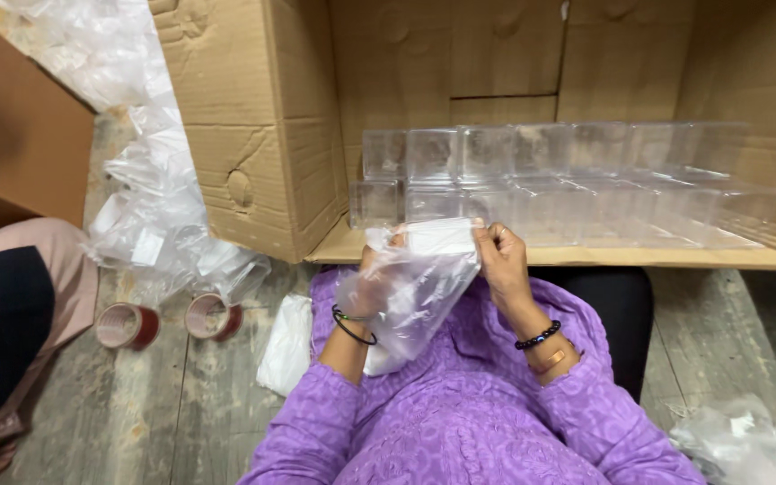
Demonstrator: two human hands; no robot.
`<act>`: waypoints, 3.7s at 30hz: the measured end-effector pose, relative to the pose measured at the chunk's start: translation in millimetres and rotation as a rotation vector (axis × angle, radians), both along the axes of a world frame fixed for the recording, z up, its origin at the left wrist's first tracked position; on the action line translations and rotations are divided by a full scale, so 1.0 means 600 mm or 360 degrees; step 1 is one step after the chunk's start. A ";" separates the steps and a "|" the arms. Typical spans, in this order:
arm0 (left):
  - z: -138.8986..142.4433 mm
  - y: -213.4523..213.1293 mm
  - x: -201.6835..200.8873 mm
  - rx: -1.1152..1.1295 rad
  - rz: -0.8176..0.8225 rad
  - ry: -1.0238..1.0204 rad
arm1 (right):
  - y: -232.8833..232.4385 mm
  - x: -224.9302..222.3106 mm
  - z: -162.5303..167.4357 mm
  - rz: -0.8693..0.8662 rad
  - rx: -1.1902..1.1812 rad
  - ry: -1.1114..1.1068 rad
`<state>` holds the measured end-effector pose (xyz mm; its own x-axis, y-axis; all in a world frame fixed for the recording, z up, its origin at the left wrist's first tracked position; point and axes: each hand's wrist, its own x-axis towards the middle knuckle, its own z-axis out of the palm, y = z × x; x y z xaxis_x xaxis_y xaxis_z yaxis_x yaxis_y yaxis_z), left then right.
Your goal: The person sits on the floor in front of an open cardboard box filled with clear plastic boxes. They take each plastic box, wrap it in a white protective sheet, and place the wrapped box back into the cardboard box, repeating this for box after box.
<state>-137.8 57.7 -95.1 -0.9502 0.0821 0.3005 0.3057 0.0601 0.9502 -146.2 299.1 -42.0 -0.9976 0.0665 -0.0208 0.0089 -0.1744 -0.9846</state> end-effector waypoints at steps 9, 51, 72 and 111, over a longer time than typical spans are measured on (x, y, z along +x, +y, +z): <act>0.048 -0.023 0.078 0.1022 -0.0198 -0.1098 | -0.042 0.051 0.052 0.0328 -0.0127 -0.0028; 0.263 -0.045 0.160 0.0366 0.0505 -0.0374 | -0.128 0.092 0.152 0.0719 -0.0296 -0.0174; 0.223 0.024 0.141 0.0034 0.0119 -0.0445 | -0.078 0.118 0.110 0.0735 -0.0952 -0.0372; -0.101 -0.239 0.156 0.0396 0.0759 -0.0949 | -0.231 0.084 -0.056 0.0676 0.0428 0.0028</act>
<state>-44.3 -85.9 -155.4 -0.8724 -0.3758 -0.3126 -0.2626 -0.1790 0.9481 -95.9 160.4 -75.4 -0.9377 -0.3449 -0.0415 0.0070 0.1008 -0.9949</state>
